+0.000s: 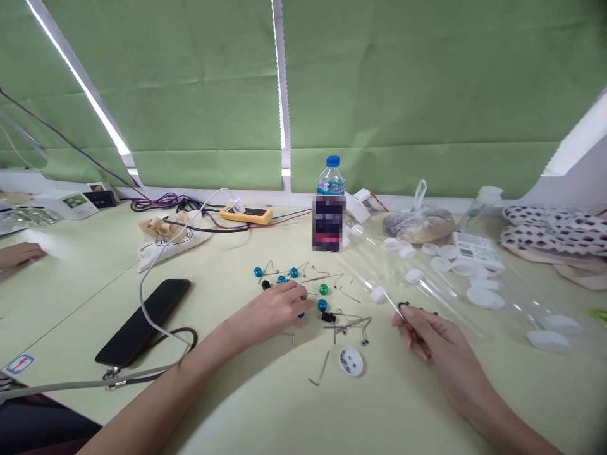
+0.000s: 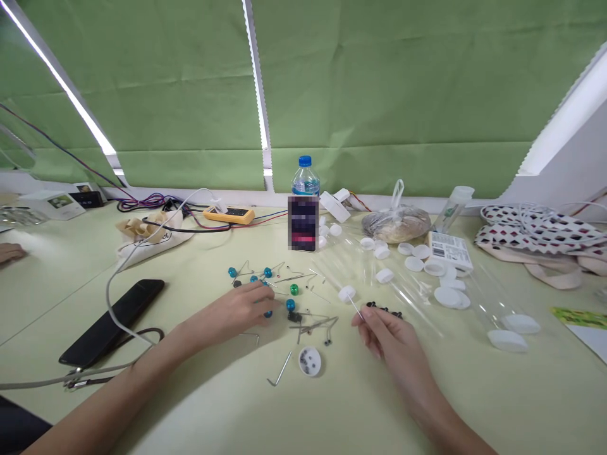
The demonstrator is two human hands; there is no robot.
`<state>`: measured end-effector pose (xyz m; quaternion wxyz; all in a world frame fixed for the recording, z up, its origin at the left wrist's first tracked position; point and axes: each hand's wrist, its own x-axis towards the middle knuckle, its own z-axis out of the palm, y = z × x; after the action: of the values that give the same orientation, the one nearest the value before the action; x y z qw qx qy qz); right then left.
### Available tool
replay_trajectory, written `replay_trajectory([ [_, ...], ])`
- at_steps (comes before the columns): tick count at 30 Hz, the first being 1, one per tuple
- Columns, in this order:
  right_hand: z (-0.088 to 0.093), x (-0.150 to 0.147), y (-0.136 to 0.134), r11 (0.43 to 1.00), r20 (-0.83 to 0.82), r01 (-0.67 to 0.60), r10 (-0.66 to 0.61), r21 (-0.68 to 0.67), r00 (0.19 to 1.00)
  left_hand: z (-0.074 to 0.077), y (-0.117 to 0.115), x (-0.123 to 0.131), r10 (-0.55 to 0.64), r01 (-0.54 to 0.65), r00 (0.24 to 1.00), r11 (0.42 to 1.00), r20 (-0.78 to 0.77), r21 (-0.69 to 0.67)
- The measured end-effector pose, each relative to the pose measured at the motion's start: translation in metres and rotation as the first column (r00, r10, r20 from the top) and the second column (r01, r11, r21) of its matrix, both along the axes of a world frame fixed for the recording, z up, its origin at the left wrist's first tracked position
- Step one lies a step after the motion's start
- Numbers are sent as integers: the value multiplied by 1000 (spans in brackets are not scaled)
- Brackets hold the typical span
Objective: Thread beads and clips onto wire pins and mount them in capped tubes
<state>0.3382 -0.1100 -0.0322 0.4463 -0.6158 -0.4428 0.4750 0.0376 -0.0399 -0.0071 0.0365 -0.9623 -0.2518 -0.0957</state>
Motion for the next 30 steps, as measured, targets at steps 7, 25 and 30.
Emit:
replay_trajectory([
  [7,-1,-1,0,1000,-7,-11,11,1,1000,-6,-9,29,-125,118,991,985,50,130],
  [25,-10,-6,-3,924,546,-355,228,138,806,-16,-21,32,163,-90,959,950,230,-299],
  [30,-14,-9,-4,862,675,-475,246,175,696,-19,-17,26,281,-151,905,915,321,-375],
])
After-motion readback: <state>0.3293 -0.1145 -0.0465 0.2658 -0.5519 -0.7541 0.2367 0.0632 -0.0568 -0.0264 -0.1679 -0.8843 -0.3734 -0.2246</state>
